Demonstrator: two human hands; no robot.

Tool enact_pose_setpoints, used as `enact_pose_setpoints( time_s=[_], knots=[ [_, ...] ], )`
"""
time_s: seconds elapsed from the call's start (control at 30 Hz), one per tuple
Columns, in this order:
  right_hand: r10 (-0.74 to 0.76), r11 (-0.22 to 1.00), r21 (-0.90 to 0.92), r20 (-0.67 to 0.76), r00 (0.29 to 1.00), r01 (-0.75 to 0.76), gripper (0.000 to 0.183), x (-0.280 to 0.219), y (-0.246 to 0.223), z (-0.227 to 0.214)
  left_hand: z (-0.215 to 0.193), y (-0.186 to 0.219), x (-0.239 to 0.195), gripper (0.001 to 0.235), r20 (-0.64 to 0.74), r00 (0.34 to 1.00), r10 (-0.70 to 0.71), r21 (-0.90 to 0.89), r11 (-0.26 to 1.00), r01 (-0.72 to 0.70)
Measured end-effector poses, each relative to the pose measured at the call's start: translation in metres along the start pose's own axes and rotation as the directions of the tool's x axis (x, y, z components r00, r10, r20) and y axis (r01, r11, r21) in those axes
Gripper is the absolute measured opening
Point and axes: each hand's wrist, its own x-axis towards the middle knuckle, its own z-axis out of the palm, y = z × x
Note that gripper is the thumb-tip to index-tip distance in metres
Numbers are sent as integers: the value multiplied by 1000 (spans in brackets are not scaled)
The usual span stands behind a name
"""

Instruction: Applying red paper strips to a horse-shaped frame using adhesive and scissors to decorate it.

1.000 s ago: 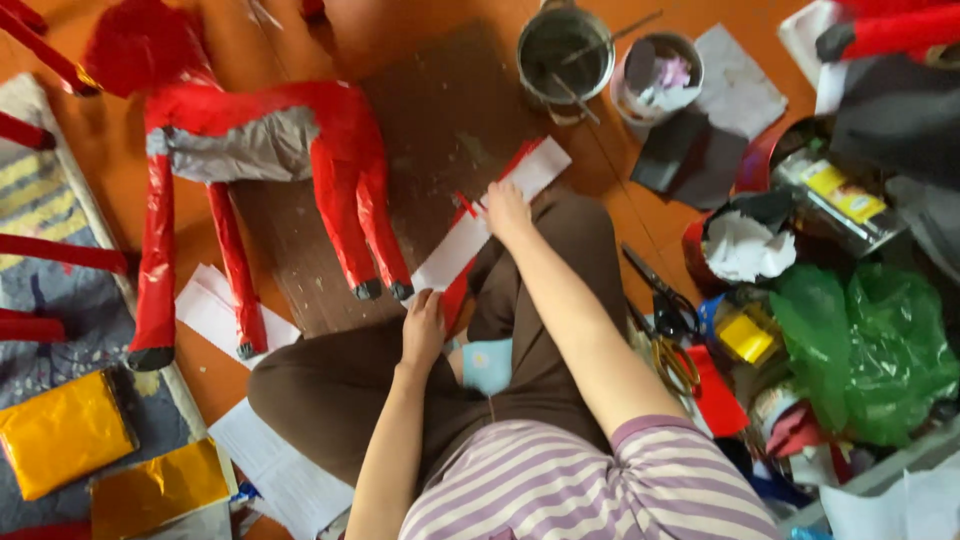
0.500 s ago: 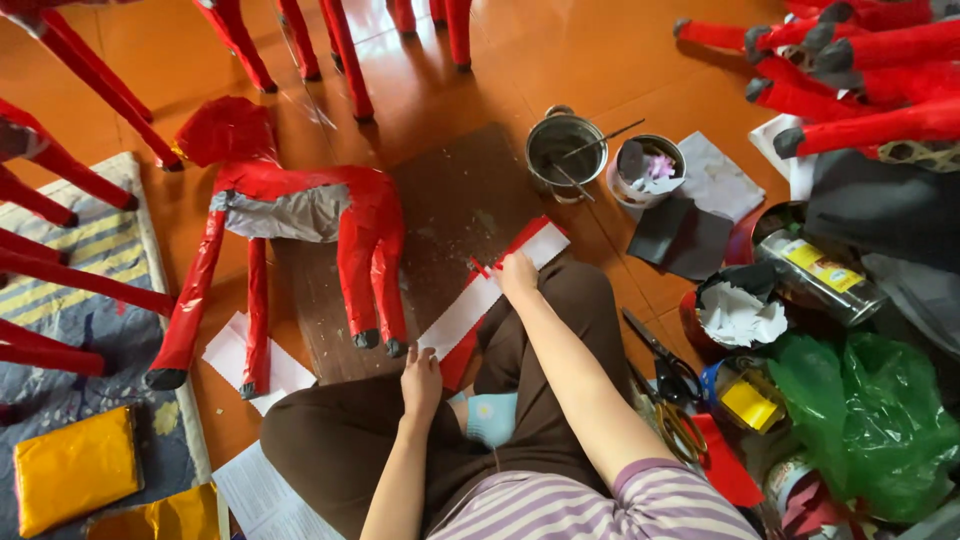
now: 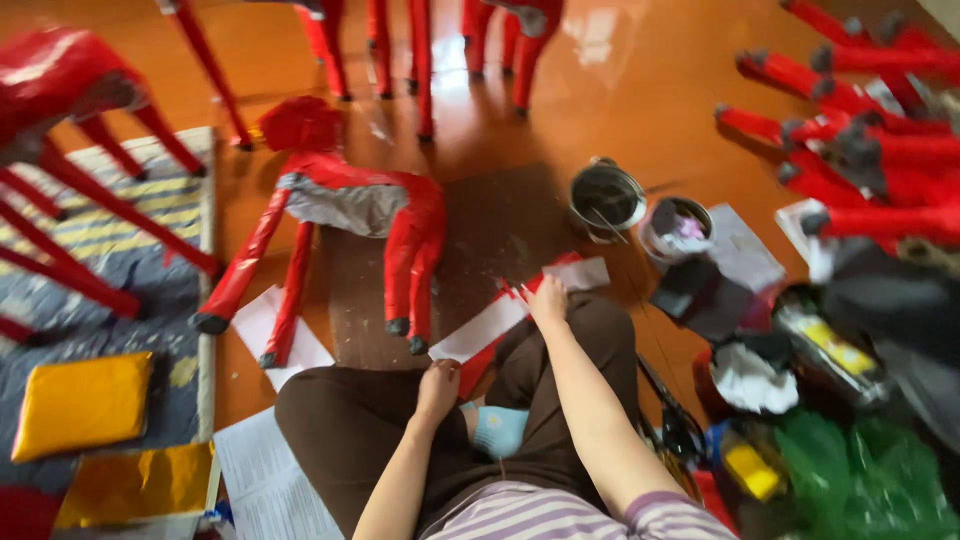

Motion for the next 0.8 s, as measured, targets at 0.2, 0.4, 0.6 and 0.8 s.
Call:
enact_pose_setpoints(
  time_s=[0.2,0.4,0.6,0.8],
  knots=[
    [-14,972,232,-118,993,41,40,4,-4,-5,15,-6,-1,20,9,999,42,8,999,-42],
    [-84,994,63,-153,985,94,57,19,7,11,-8,25,-8,27,21,998,51,46,998,-52],
    [27,992,124,-93,995,-15,35,25,16,11,-20,34,-13,29,97,987,132,102,985,-142],
    [-8,980,186,-319,948,71,24,32,22,11,-21,37,-15,27,155,982,103,79,990,-116]
  ],
)
